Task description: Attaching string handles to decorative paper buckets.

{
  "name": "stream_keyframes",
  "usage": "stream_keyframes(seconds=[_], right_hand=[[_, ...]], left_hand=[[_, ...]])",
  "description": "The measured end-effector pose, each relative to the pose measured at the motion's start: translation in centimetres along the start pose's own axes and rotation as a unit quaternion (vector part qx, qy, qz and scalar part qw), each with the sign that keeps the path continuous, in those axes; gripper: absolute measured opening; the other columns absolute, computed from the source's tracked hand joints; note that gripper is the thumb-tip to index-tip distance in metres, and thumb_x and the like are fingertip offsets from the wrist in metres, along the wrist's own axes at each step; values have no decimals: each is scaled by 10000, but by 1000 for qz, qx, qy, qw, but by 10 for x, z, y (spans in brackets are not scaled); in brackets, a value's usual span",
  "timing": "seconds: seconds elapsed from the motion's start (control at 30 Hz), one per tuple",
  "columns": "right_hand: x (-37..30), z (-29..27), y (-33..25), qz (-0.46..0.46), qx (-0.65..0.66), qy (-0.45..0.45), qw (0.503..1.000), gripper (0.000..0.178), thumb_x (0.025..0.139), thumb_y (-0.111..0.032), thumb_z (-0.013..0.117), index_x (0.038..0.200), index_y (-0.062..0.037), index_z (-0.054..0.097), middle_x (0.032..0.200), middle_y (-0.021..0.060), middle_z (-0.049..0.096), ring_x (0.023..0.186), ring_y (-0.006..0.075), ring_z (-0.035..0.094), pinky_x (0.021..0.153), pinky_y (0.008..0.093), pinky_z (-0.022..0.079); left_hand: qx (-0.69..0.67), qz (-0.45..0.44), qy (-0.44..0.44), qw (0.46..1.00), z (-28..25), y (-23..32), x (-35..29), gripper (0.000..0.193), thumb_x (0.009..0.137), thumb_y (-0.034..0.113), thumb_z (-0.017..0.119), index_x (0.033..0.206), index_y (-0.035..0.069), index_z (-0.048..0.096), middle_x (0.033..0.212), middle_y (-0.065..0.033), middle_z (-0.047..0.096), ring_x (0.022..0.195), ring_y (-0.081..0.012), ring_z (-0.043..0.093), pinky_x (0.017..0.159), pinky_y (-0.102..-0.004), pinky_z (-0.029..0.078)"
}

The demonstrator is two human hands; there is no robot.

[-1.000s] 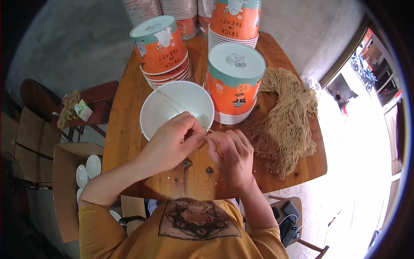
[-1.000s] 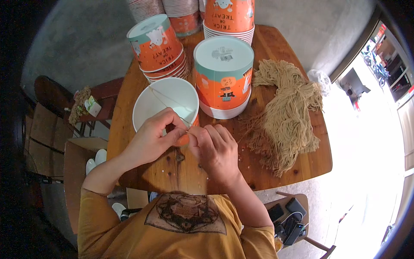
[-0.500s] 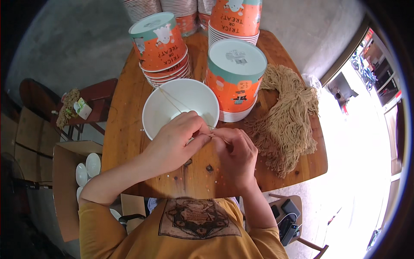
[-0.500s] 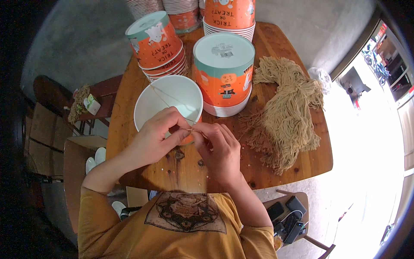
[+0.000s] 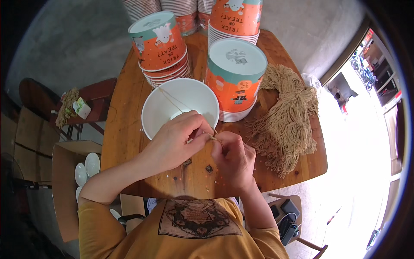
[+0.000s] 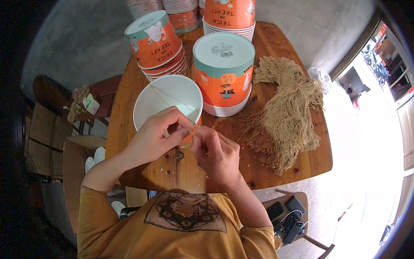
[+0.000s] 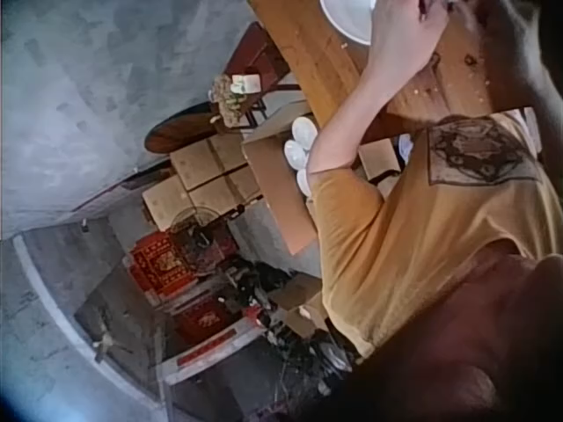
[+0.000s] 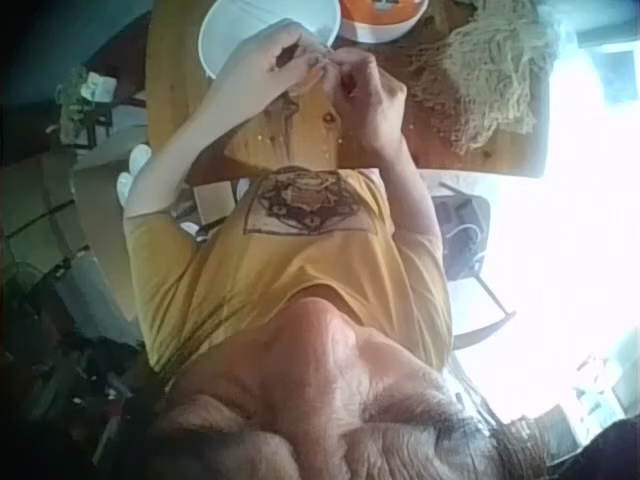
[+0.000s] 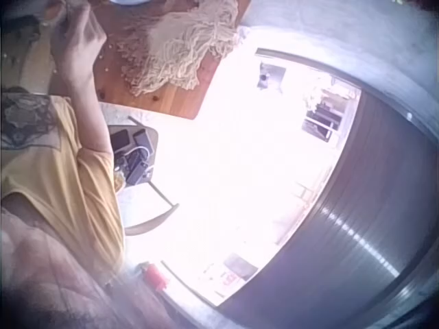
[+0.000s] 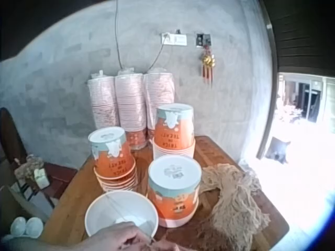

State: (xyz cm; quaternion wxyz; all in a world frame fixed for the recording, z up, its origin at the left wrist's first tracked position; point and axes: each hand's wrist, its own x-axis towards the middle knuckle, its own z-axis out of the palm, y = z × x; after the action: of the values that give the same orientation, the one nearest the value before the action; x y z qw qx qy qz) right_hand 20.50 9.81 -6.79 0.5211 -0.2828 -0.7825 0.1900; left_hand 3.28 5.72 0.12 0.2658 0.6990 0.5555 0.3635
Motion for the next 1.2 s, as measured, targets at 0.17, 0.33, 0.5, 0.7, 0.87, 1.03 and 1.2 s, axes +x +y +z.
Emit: stream_keyframes(seconds=[0.17, 0.33, 0.5, 0.7, 0.87, 1.03, 1.2], right_hand=[[-4, 0, 2, 24, 14, -27, 999, 230, 815, 10, 685, 1000, -81, 584, 619, 47, 576, 524, 209, 605, 492, 316, 482], [-6, -1, 2, 59, 59, -29, 996, 215, 828, -17, 685, 1010, -85, 592, 615, 50, 570, 521, 208, 599, 497, 304, 478], [5, -11, -10, 140, 36, -97, 985, 215, 829, -56, 717, 1019, -79, 619, 631, 42, 577, 506, 213, 572, 491, 314, 475], [13, 1, 0, -98, -78, 0, 992, 192, 797, -47, 730, 951, -84, 622, 594, 13, 525, 507, 202, 557, 472, 325, 467], [3, 1, -10, -88, -128, -11, 988, 167, 793, 0, 689, 873, -85, 570, 613, 30, 559, 519, 210, 572, 480, 335, 476], [2, -6, -22, 15, -56, -64, 996, 192, 808, -2, 671, 944, -62, 550, 640, 61, 547, 551, 257, 575, 514, 371, 495], [38, -51, -32, -96, -108, -229, 963, 340, 747, -63, 660, 1065, -45, 541, 919, 115, 544, 883, 309, 596, 682, 413, 526]], left_hand=[[18, 25, 18, 999, 0, -4, 0, 65, 878, 44, 620, 893, 25, 559, 793, -97, 544, 763, -277, 564, 687, -381, 458], [27, 58, 26, 998, -3, -2, -2, 56, 882, 31, 604, 894, 24, 550, 817, -112, 562, 794, -312, 572, 703, -401, 460], [42, 70, 22, 996, -5, -6, -4, 69, 880, 31, 610, 896, 23, 543, 816, -114, 560, 802, -313, 570, 699, -406, 460], [59, 85, 39, 994, 0, -8, -8, 93, 866, 25, 632, 900, 17, 546, 816, -120, 551, 816, -317, 567, 689, -414, 459], [113, 145, 46, 982, -1, -3, -10, 95, 860, -1, 628, 910, 15, 548, 826, -123, 548, 816, -327, 566, 692, -425, 461], [122, 123, 44, 984, -4, -11, -11, 96, 877, 50, 633, 916, 33, 546, 855, -108, 573, 859, -322, 583, 713, -414, 473], [83, -98, -47, 991, -26, 2, -36, 126, 887, 116, 652, 954, 46, 572, 908, -87, 610, 903, -308, 601, 767, -406, 478]])
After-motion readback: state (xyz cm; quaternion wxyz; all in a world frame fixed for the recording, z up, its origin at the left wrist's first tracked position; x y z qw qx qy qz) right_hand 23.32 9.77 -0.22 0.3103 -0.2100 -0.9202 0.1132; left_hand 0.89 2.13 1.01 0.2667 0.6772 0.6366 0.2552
